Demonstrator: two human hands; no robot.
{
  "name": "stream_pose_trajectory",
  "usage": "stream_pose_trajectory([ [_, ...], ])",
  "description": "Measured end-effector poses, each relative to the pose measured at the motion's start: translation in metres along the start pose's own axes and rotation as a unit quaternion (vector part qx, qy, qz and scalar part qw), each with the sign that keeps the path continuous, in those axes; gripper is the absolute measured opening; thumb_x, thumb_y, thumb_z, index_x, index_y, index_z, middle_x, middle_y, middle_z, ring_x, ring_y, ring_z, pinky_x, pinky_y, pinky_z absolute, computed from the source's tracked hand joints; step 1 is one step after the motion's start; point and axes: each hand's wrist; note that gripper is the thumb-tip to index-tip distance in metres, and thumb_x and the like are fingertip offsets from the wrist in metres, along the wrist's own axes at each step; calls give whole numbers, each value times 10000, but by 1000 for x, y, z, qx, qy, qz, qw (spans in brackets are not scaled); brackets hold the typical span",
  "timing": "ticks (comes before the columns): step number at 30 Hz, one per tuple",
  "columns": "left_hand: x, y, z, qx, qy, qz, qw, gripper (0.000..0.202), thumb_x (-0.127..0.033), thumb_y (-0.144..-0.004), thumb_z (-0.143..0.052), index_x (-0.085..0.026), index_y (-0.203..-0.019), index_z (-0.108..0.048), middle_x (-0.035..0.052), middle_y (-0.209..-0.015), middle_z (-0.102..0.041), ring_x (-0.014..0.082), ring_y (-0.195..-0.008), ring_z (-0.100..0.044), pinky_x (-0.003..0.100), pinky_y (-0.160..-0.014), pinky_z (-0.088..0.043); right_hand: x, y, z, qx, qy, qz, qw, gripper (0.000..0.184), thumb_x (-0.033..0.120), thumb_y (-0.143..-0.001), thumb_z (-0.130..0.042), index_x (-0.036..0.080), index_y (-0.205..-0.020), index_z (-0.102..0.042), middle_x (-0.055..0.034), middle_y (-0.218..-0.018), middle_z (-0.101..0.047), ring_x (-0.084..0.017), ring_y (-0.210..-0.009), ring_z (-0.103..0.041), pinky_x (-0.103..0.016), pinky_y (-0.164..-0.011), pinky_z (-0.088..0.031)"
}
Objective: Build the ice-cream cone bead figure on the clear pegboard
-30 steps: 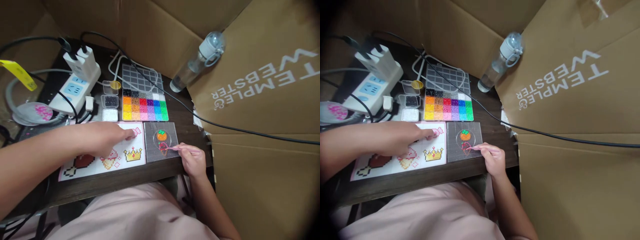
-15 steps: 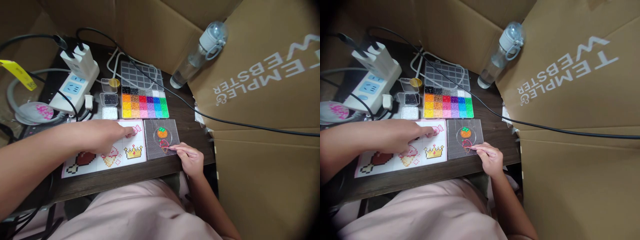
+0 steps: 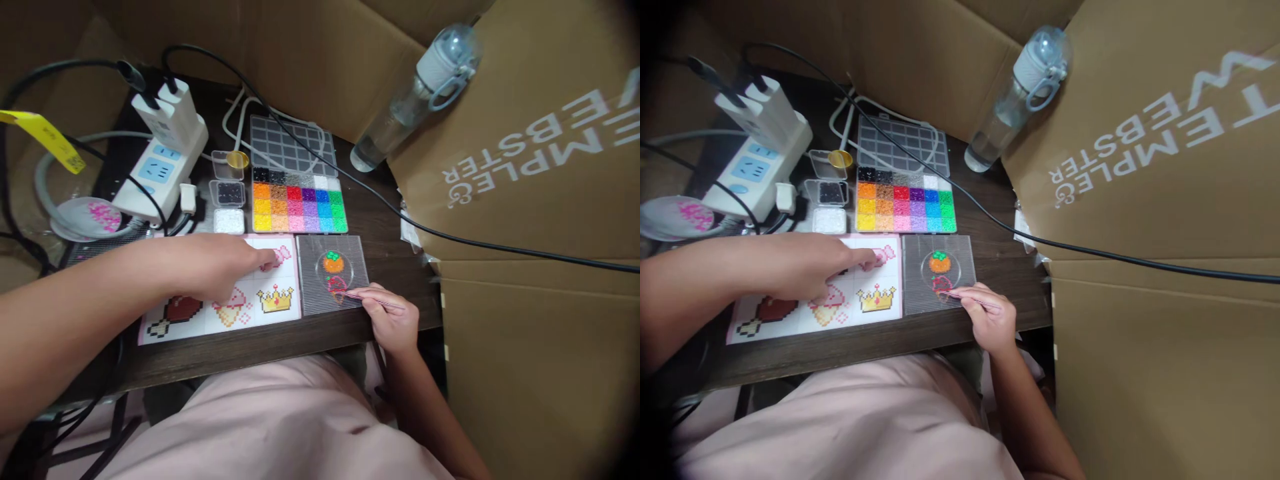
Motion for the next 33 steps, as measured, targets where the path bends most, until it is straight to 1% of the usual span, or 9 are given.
stream_pose_trajectory([
  [3, -3, 6, 4, -1, 3, -13, 1000, 881, -283, -735, -689, -377, -1563, -404, 117, -1144, -717, 287, -888, -675, 342, -710, -478, -1, 2, 1, -6, 21, 13, 1000, 180, 251, -929, -667, 278, -893, -842, -49, -872, -830, -243, -809, -787, -435, -864, -606],
  [5, -5, 9, 7, -6, 4, -26, 1000, 878, -262, -733, -684, -368, -1560, -409, 104, -1129, -720, 267, -861, -665, 328, -700, -469, -2, 3, 1, -17, 14, 27, 999, 179, 215, -918, -678, 287, -894, -840, -38, -872, -830, -230, -796, -785, -409, -833, -618],
  [10, -7, 11, 10, 12, 12, -5, 1000, 890, -192, -705, -690, -368, -1538, -430, 70, -1012, -721, 197, -711, -622, 301, -662, -454, -4, 2, -2, -24, -6, 35, 999, 189, 196, -913, -685, 309, -912, -836, -26, -875, -829, -222, -778, -783, -390, -802, -629],
  [14, -4, 8, 5, 4, 5, -16, 1000, 891, -245, -719, -704, -368, -1552, -414, 95, -1096, -720, 239, -805, -646, 318, -681, -467, -6, 3, -3, -28, -14, 43, 999, 215, 168, -912, -686, 320, -944, -834, -19, -892, -830, -212, -792, -784, -381, -827, -620],
  [19, 0, 5, 2, 0, 10, -14, 1000, 886, -271, -737, -707, -370, -1563, -404, 107, -1227, -705, 272, -945, -668, 332, -787, -489, -5, 2, -3, -25, -34, 35, 999, 214, 165, -925, -670, 296, -925, -839, -32, -878, -829, -215, -793, -778, -373, -790, -607],
  [23, -6, 5, 7, 24, 4, 14, 1000, 903, -330, -746, -733, -354, -1581, -391, 130, -1193, -709, 300, -908, -682, 354, -780, -506, -4, 0, -3, -14, -49, 15, 999, 199, 202, -940, -654, 275, -915, -837, -43, -875, -829, -218, -796, -774, -375, -768, -598],
  [26, -10, 5, 9, 8, -4, 20, 1000, 861, -250, -760, -698, -338, -1570, -421, 113, -1159, -709, 271, -891, -675, 339, -797, -507, -5, -2, -3, -16, -53, 19, 998, 185, 223, -937, -658, 268, -906, -835, -46, -866, -830, -221, -785, -775, -388, -777, -595],
  [28, -10, 4, 8, -2, -7, 23, 1000, 858, -259, -757, -709, -337, -1565, -431, 98, -1120, -711, 255, -866, -666, 341, -814, -506, -5, -2, -3, -17, -59, 21, 998, 181, 217, -931, -664, 274, -909, -834, -42, -868, -831, -220, -786, -776, -389, -784, -592],
  [33, -2, -4, 1, 10, -2, 31, 999, 967, -311, -678, -773, -398, -1566, -402, 107, -1106, -704, 293, -869, -663, 353, -748, -495, -1, -2, -3, -7, -67, 10, 998, 190, 203, -928, -661, 279, -919, -835, -42, -878, -832, -220, -791, -772, -388, -773, -584],
])
Point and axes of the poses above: each hand's wrist, its own y-axis away from the middle knuckle, its own z-axis out of the back of the hand, x = y × z
